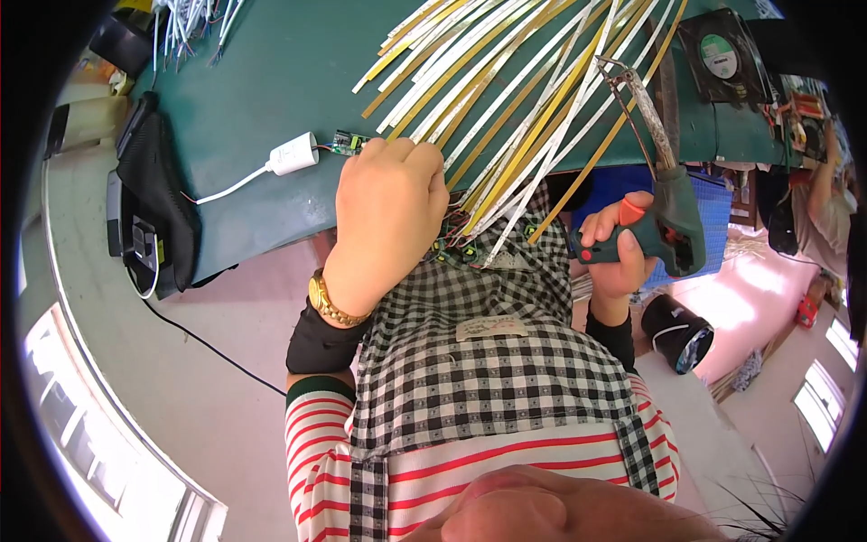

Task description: The person solders wires to small circuit boards, connecting them to LED tubes and connector plugs with a soldering iron.

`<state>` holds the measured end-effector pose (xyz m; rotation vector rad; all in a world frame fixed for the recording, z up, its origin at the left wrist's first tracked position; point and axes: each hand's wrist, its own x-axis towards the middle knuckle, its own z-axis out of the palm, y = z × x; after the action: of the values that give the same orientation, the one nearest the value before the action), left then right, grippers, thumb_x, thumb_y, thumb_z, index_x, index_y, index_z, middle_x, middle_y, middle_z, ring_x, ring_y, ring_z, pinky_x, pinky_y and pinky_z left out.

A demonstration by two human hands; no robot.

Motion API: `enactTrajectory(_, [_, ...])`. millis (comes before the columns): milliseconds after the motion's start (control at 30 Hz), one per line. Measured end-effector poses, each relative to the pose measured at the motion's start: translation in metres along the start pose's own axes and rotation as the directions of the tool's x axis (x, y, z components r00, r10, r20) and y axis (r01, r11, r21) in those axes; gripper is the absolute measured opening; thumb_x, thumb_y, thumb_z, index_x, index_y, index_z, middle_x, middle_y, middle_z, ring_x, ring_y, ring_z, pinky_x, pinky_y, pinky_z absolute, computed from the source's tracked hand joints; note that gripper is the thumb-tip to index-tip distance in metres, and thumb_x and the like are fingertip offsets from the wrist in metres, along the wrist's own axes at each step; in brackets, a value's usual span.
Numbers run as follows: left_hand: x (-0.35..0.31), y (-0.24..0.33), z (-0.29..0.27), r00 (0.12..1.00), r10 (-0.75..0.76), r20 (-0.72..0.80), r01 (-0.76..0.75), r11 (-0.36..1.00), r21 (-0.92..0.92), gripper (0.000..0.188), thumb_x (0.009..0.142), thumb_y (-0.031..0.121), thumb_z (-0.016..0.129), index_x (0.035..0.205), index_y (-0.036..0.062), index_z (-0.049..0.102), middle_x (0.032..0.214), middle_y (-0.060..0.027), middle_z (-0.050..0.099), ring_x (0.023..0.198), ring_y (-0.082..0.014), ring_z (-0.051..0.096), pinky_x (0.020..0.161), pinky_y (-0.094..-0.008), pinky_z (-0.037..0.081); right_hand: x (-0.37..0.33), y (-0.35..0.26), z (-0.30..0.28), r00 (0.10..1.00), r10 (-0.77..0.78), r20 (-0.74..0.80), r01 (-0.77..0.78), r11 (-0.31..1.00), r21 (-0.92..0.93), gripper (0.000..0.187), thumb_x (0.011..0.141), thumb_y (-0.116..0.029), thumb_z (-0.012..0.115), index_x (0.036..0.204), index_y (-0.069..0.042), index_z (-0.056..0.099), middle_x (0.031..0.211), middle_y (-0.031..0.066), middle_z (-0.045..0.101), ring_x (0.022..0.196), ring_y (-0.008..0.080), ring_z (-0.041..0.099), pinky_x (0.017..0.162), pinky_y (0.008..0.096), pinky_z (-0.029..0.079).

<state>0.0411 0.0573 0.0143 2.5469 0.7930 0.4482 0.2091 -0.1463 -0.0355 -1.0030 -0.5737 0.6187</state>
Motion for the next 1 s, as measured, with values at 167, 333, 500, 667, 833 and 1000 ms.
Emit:
enactTrajectory(167, [-0.011,0.002,-0.009,0.999,0.046,-0.021,-0.046,0.999,-0.010,0.009,0.074,0.006,0.068,0.082,0.0046,0.063,0.073,-0.0089,0.058,0.071,-0.0286,0.054,0.065,-0.0366,0.044,0.003,-0.002,0.000,1.000,-0.003,-0.002,0.003,1.000,-0.007,0.042,0.085,-0.014,0.055,0.121,0.002,0.040,0.075,0.0120,0.053,0.061,0.0194,0.055,0.059,0.0316,0.048])
enactTrajectory(333, [-0.026,0.008,-0.003,0.994,0.076,0.078,-0.056,0.971,-0.233,0.014,0.075,0.009,0.071,0.085,0.0028,0.063,0.075,-0.0108,0.060,0.067,-0.0294,0.057,0.060,-0.0373,0.046,0.003,0.000,-0.001,1.000,0.004,-0.017,-0.004,1.000,-0.012,0.042,0.085,-0.014,0.055,0.121,0.002,0.041,0.075,0.0117,0.054,0.062,0.0190,0.055,0.059,0.0312,0.049])
enactTrajectory(500, [-0.025,0.013,0.001,0.997,0.077,0.024,-0.068,0.965,-0.253,0.018,0.074,0.014,0.072,0.086,0.0050,0.061,0.075,-0.0092,0.057,0.066,-0.0278,0.059,0.057,-0.0358,0.047,0.003,-0.002,-0.002,1.000,0.002,-0.027,-0.002,1.000,-0.025,0.041,0.085,-0.013,0.055,0.121,0.002,0.041,0.075,0.0112,0.054,0.062,0.0188,0.055,0.059,0.0313,0.049])
enactTrajectory(667, [-0.011,0.000,0.008,0.981,-0.018,-0.192,0.038,0.994,0.101,0.014,0.077,0.009,0.068,0.088,0.0053,0.060,0.078,-0.0076,0.055,0.062,-0.0275,0.059,0.056,-0.0357,0.047,0.000,-0.003,-0.001,1.000,0.000,-0.027,-0.001,0.999,-0.044,0.040,0.087,-0.013,0.055,0.122,0.001,0.042,0.076,0.0106,0.054,0.064,0.0184,0.055,0.061,0.0315,0.049])
enactTrajectory(833, [-0.002,-0.013,0.004,0.990,-0.035,-0.134,0.024,0.996,-0.086,0.007,0.082,0.005,0.061,0.088,0.0023,0.060,0.074,-0.0099,0.059,0.064,-0.0269,0.060,0.055,-0.0326,0.047,-0.004,-0.004,-0.001,0.999,-0.003,-0.047,0.001,0.998,-0.056,0.040,0.088,-0.014,0.055,0.122,0.000,0.042,0.078,0.0099,0.054,0.066,0.0182,0.056,0.063,0.0316,0.049])
enactTrajectory(1000, [0.005,-0.013,-0.016,0.804,-0.326,0.498,0.591,0.533,-0.605,0.009,0.085,0.007,0.060,0.082,-0.0007,0.060,0.074,-0.0176,0.061,0.051,-0.0311,0.057,0.049,-0.0339,0.043,-0.005,-0.006,0.000,0.999,-0.024,-0.033,0.022,0.998,-0.064,0.038,0.088,-0.014,0.055,0.121,-0.001,0.042,0.077,0.0096,0.054,0.064,0.0174,0.056,0.062,0.0316,0.049])
